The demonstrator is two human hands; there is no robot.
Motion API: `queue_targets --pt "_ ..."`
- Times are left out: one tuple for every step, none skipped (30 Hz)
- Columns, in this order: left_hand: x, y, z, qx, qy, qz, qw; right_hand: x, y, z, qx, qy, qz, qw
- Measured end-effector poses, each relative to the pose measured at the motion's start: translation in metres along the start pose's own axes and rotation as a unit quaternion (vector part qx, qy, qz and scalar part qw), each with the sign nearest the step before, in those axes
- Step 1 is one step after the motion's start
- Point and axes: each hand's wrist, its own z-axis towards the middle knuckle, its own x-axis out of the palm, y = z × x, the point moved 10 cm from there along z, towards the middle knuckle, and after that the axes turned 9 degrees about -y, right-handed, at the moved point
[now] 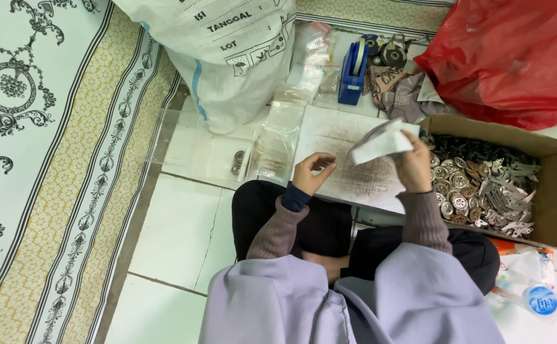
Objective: A person is sitting on the floor, sorting small metal parts from a cardboard box and placing them into small plastic bags.
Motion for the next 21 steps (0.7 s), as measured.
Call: queue_targets --pt "-0.001 0.017 0.002 -0.001 -0.002 0.001 1.000 -0.003 0.006 0.023 0.001 0.001 0.000 1.000" --pt "-0.004 0.037 0.004 -0.017 -0.012 -0.019 1.000 -0.009 0.025 0.046 -0.059 -0.012 -0.001 0.998" --pt "-0.007 0.057 0.006 -0.034 -0.022 -0.039 0.998 -0.014 0.044 0.068 -0.119 -0.025 -0.003 0.993" --pt "-0.006 0.068 0.007 -0.034 -0.023 -0.039 0.998 -0.020 0.040 0.094 -0.118 -0.023 -0.003 0.993" --pt "-0.005 0.081 0.009 -0.044 -0.020 -0.036 0.998 -0.020 0.042 0.119 -0.154 -0.002 -0.059 0.986" --pt "-0.004 0.094 0.010 -0.053 -0.018 -0.033 0.998 -0.020 0.043 0.142 -0.190 0.020 -0.114 0.975" --pt "-0.003 0.098 0.009 -0.053 -0.019 -0.033 0.998 -0.019 0.037 0.154 -0.189 0.022 -0.114 0.975" --pt "0.000 0.101 0.009 -0.054 -0.015 -0.031 0.998 -0.015 0.022 0.167 -0.154 0.048 -0.163 0.973" --pt "0.003 0.105 0.008 -0.055 -0.010 -0.029 0.998 -0.011 0.007 0.179 -0.118 0.073 -0.212 0.967" --pt "0.005 0.108 0.008 -0.055 -0.009 -0.029 0.998 -0.014 0.004 0.173 -0.118 0.072 -0.211 0.968" --pt "0.007 0.111 0.007 -0.054 -0.005 -0.029 0.998 -0.021 -0.007 0.169 -0.087 0.058 -0.240 0.965" --pt "0.008 0.113 0.007 -0.051 -0.003 -0.029 0.998 -0.026 -0.016 0.166 -0.056 0.045 -0.267 0.961" --pt "0.008 0.115 0.009 -0.050 -0.003 -0.029 0.998 -0.033 -0.026 0.164 -0.057 0.046 -0.267 0.961" --pt "0.009 0.117 0.009 -0.047 -0.003 -0.029 0.998 -0.042 -0.035 0.161 -0.059 0.043 -0.255 0.964" --pt "0.009 0.120 0.008 -0.045 -0.003 -0.029 0.999 -0.052 -0.045 0.158 -0.061 0.040 -0.242 0.967" --pt "0.008 0.118 0.007 -0.047 0.000 -0.028 0.999 -0.055 -0.046 0.144 -0.060 0.038 -0.242 0.968" --pt "0.008 0.115 0.007 -0.044 0.004 -0.026 0.999 -0.057 -0.043 0.130 -0.076 0.036 -0.241 0.967" --pt "0.010 0.111 0.008 -0.041 0.008 -0.024 0.999 -0.060 -0.038 0.119 -0.094 0.033 -0.239 0.966" --pt "0.013 0.112 0.006 -0.040 0.012 -0.024 0.999 -0.072 -0.036 0.108 -0.095 0.030 -0.238 0.966" --pt "0.017 0.112 0.006 -0.036 0.018 -0.017 0.999 -0.081 -0.035 0.098 -0.096 0.035 -0.248 0.963" --pt "0.021 0.112 0.005 -0.032 0.024 -0.009 0.999 -0.090 -0.033 0.088 -0.097 0.040 -0.258 0.960"
